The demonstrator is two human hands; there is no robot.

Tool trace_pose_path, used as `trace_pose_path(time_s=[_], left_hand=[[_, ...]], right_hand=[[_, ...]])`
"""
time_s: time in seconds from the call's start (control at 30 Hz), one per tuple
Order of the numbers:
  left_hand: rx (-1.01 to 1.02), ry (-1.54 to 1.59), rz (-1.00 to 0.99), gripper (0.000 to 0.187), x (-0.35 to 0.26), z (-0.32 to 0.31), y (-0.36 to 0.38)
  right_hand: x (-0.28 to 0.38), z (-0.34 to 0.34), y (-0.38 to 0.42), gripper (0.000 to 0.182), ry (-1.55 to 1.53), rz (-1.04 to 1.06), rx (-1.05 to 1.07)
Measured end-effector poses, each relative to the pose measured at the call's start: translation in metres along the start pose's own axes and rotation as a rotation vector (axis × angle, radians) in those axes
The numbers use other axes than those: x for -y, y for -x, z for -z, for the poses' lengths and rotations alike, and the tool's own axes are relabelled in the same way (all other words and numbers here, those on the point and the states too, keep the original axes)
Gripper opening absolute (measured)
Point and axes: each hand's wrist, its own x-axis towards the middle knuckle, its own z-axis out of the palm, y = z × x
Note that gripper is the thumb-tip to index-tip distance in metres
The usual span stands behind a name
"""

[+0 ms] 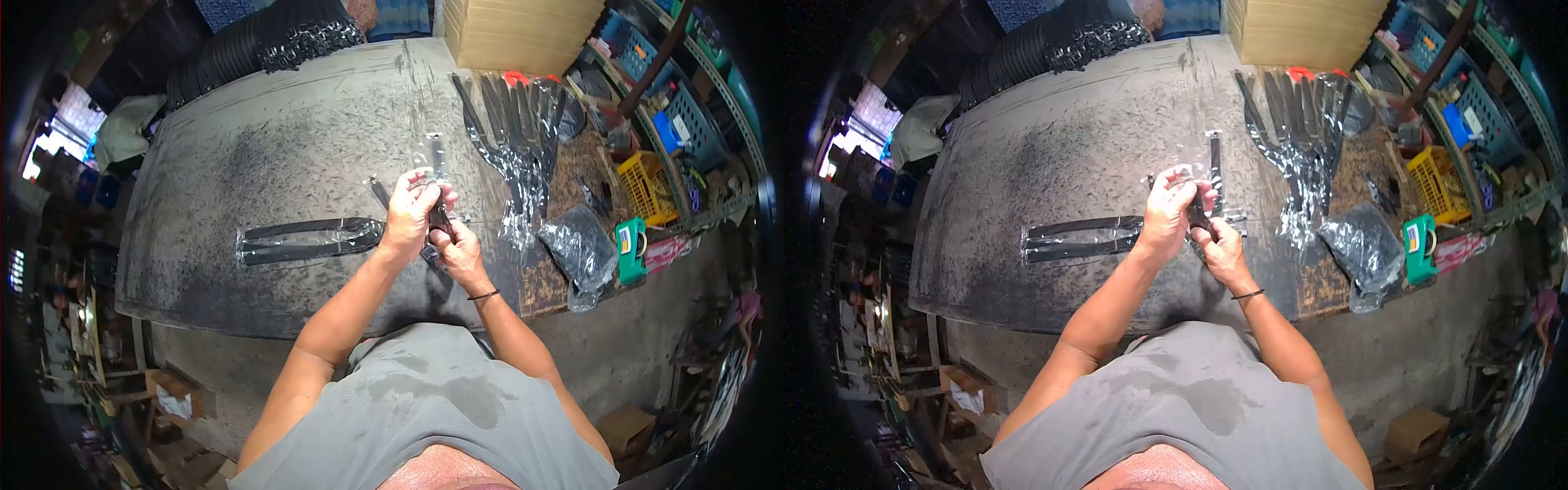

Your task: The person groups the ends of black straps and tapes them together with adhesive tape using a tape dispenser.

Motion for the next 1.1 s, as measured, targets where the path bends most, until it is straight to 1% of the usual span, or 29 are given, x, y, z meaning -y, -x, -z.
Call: trace_pose_path(time_s=[0.03,0.1,0.17,0.23,0.3,0.37,0.4,0.43,0.5,0.53,0.57,0.63,0.67,0.73,0.8,0.83,0.9,0.93,0.97,1.03,1.07,1.1], left_hand=[[-0.006,0.006,-0.015,0.038,-0.003,0.001,-0.006],[0.025,0.010,0.025,0.038,-0.016,0.000,-0.017],[0.034,-0.031,-0.017,0.042,-0.022,0.003,-0.030],[0.110,-0.172,-0.048,0.044,-0.031,0.002,-0.037],[0.091,-0.162,-0.072,0.044,-0.034,-0.004,-0.038],[0.045,-0.243,-0.083,0.037,-0.025,0.000,-0.037],[0.014,-0.203,-0.057,0.030,-0.023,-0.004,-0.033],[0.015,-0.203,-0.062,0.030,-0.020,-0.004,-0.031],[0.020,-0.314,-0.125,0.018,-0.018,-0.009,-0.024],[0.056,-0.281,-0.090,0.009,-0.017,-0.011,-0.017],[0.057,-0.281,-0.091,0.009,-0.012,-0.008,-0.015],[0.060,-0.396,-0.116,0.009,0.002,0.001,-0.015],[0.055,-0.437,-0.141,0.010,-0.007,-0.007,-0.011],[0.058,-0.471,-0.136,0.011,-0.003,-0.003,-0.009],[0.077,-0.512,-0.146,0.013,0.000,0.001,-0.009],[0.085,-0.513,-0.144,0.013,0.003,0.006,-0.010],[0.092,-0.715,-0.178,0.012,0.003,0.010,-0.008],[0.158,-0.773,-0.133,0.008,-0.003,0.009,-0.002],[0.177,-0.774,-0.122,0.008,-0.008,0.005,0.003],[0.235,-0.956,-0.259,0.007,-0.011,-0.002,0.008],[0.256,-0.979,-0.310,0.010,-0.011,-0.005,0.009],[0.276,-0.973,-0.303,0.010,-0.010,-0.007,0.010]], right_hand=[[-0.002,0.002,-0.004,0.019,-0.002,0.005,0.021],[0.003,0.007,-0.010,0.019,0.021,-0.020,0.028],[0.012,0.009,-0.016,0.020,0.047,-0.040,0.036],[0.021,0.010,-0.021,0.021,0.029,-0.011,0.054],[0.019,0.012,-0.027,0.022,0.034,-0.011,0.052],[0.015,0.015,-0.033,0.024,0.033,0.065,0.065],[0.018,0.013,-0.032,0.023,-0.002,0.046,0.044],[0.022,0.010,-0.032,0.023,-0.001,0.050,0.046],[0.028,0.006,-0.032,0.022,-0.105,0.068,0.006],[0.033,0.006,-0.031,0.022,-0.104,0.070,0.005],[0.038,0.007,-0.031,0.021,-0.081,0.057,0.006],[0.042,0.009,-0.032,0.021,-0.059,0.046,0.005],[0.043,0.009,-0.032,0.021,-0.020,0.029,-0.004],[0.041,0.013,-0.032,0.022,0.020,0.016,-0.018],[0.037,0.020,-0.031,0.019,0.029,0.056,0.061],[0.040,0.026,-0.031,0.019,0.028,0.058,0.053],[0.069,0.036,-0.032,0.017,0.060,0.219,-0.080],[0.079,0.048,-0.036,0.016,0.110,0.229,-0.085],[0.091,0.058,-0.041,0.015,0.162,0.238,-0.093],[0.121,0.061,-0.047,0.015,0.284,0.266,-0.044],[0.135,0.062,-0.048,0.012,0.256,0.223,0.041],[0.137,0.066,-0.053,0.010,0.342,0.292,0.100]])
